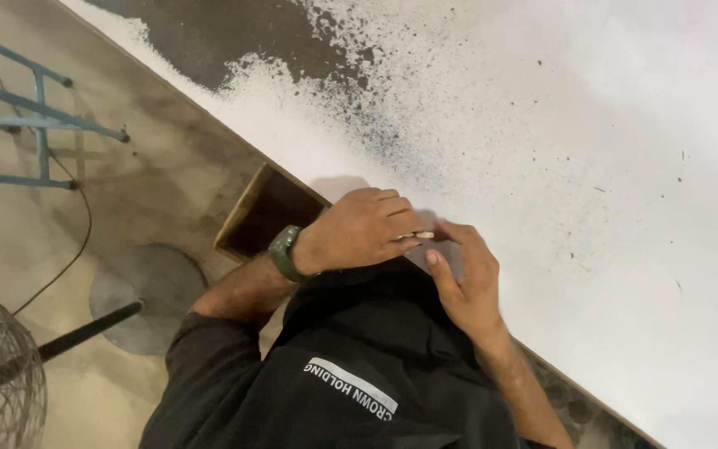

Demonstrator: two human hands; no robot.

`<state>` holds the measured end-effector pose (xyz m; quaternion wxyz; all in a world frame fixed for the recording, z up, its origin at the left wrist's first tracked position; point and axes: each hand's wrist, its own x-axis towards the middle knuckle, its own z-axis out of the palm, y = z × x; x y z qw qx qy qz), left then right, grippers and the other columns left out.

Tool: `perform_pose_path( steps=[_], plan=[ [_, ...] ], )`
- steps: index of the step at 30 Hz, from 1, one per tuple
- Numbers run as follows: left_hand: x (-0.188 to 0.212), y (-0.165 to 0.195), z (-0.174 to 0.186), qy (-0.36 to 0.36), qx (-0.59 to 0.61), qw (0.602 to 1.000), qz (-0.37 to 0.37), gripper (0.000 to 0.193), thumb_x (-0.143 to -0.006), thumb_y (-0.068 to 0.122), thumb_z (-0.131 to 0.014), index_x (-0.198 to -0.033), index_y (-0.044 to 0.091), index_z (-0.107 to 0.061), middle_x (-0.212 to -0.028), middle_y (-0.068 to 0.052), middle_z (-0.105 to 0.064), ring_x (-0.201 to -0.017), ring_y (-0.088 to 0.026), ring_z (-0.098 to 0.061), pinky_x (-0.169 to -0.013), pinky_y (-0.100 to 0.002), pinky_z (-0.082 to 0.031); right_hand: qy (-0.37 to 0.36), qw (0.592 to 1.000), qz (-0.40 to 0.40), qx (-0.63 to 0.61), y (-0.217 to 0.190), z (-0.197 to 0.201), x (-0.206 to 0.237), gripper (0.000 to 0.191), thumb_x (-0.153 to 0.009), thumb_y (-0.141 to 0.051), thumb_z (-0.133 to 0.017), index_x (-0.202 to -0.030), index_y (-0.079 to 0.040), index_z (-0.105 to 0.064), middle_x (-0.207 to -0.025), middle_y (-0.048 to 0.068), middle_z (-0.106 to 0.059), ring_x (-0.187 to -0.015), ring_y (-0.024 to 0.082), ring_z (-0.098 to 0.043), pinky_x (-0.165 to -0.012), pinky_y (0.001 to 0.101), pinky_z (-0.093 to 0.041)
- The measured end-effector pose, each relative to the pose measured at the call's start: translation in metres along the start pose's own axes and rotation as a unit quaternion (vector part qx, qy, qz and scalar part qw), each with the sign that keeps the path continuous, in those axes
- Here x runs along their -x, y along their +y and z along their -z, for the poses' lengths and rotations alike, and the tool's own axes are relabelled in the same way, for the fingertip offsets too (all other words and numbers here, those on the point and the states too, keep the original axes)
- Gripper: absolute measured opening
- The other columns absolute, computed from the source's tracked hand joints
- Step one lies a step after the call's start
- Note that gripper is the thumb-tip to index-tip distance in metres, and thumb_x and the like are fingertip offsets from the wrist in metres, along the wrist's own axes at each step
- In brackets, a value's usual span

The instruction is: The person uses a small sanding block to smooth the edges of several black mechanical parts on a white table. They handle each part one at a time, rotating it to sand different sides, then place the finished pieces aside. The person also wipes the table surface at the end.

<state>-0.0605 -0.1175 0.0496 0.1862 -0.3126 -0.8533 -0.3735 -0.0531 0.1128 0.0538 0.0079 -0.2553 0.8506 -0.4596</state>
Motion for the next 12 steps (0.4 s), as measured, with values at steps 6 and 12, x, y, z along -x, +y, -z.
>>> perform_pose_path(
  steps=[6,12],
  plan=[
    [-0.001,-0.019,0.000,-0.031,-0.035,0.999,-0.004,0.039,-0.090,0.037,-0.080,-0.112,0.008,-0.067,-0.114,-0.011,-0.064,-0.109,-0.028,-0.062,-0.094,-0.043,-0.052,0.050,0.996,-0.069,-0.019,0.026,0.001,0.013,0.014,-0.093,-0.007,-0.075,-0.103,-0.003,-0.066,-0.097,0.009,-0.075,-0.087,0.019,-0.073,-0.076,0.0320,-0.058],
    [0.062,-0.052,0.042,-0.091,-0.285,0.937,0.180,0.085,-0.091,0.067,-0.059,-0.153,0.010,-0.051,-0.167,-0.017,-0.035,-0.156,-0.037,-0.029,-0.126,-0.054,-0.019,0.131,0.974,-0.042,0.182,0.045,0.056,0.017,0.014,-0.089,-0.009,-0.078,-0.096,-0.006,-0.066,-0.123,0.017,-0.064,-0.114,0.033,-0.059,-0.095,0.0457,-0.047]
  ],
)
